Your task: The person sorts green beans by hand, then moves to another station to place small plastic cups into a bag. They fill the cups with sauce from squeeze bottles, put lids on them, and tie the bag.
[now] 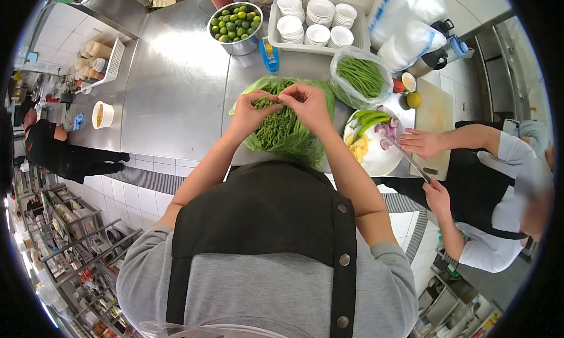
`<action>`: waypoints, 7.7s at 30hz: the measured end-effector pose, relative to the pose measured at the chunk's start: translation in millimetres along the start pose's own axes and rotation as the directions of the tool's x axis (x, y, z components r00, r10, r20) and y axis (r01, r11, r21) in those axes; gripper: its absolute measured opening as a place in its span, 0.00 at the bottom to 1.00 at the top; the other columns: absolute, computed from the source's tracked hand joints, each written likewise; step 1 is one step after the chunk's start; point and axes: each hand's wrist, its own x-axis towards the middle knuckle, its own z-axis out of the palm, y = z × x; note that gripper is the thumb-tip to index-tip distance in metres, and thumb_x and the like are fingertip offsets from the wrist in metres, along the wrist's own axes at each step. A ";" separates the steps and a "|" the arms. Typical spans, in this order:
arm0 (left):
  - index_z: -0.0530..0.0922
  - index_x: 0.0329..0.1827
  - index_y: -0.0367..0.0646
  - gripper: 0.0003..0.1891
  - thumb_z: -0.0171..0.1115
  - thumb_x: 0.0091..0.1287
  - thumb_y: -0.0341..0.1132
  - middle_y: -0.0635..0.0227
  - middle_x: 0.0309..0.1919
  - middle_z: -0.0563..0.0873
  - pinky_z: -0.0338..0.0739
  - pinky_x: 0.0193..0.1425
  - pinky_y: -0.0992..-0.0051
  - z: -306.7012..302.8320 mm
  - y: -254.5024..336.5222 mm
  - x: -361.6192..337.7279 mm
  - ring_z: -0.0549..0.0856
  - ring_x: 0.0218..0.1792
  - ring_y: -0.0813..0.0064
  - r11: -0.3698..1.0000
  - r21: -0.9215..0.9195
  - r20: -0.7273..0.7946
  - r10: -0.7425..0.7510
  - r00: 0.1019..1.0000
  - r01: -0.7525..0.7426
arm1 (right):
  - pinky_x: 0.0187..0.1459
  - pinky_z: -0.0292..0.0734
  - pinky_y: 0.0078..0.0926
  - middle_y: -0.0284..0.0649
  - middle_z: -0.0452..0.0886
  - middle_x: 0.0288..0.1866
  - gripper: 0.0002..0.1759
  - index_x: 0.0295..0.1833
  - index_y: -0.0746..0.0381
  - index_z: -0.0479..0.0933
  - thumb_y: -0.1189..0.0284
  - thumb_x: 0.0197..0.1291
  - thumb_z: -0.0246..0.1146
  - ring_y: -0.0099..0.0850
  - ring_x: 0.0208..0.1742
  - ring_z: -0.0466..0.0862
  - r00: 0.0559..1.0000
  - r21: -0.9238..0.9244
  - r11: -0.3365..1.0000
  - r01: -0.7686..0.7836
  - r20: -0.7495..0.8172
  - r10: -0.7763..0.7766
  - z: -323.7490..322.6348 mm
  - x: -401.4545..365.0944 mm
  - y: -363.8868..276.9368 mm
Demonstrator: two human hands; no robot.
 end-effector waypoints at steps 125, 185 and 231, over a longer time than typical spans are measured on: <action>0.89 0.39 0.33 0.06 0.72 0.66 0.29 0.68 0.31 0.90 0.77 0.36 0.78 0.0 72.4 -30.3 0.82 0.28 0.84 0.973 -0.206 0.084 -0.091 0.992 0.107 | 0.39 0.76 0.41 0.46 0.82 0.32 0.13 0.30 0.64 0.79 0.66 0.61 0.67 0.42 0.35 0.82 0.995 -0.778 0.628 0.020 -0.046 -0.089 -28.1 0.2 8.7; 0.75 0.68 0.48 0.30 0.71 0.60 0.32 0.52 0.65 0.76 0.71 0.71 0.56 201.4 80.3 167.2 0.76 0.66 0.50 0.644 0.015 0.865 0.375 0.334 -0.764 | 0.47 0.81 0.33 0.43 0.85 0.44 0.06 0.37 0.63 0.82 0.78 0.55 0.73 0.41 0.46 0.86 0.730 -0.739 0.659 0.141 -0.372 -0.574 -124.8 -101.5 -46.3; 0.84 0.41 0.35 0.03 0.66 0.67 0.22 0.67 0.40 0.86 0.77 0.49 0.78 -432.9 -23.1 -359.0 0.83 0.43 0.79 0.938 -0.330 -0.447 -0.256 0.857 0.108 | 0.69 0.65 0.46 0.51 0.74 0.66 0.16 0.53 0.62 0.80 0.68 0.61 0.63 0.48 0.69 0.71 0.630 0.039 0.808 0.587 0.604 -0.487 507.1 -125.6 -52.0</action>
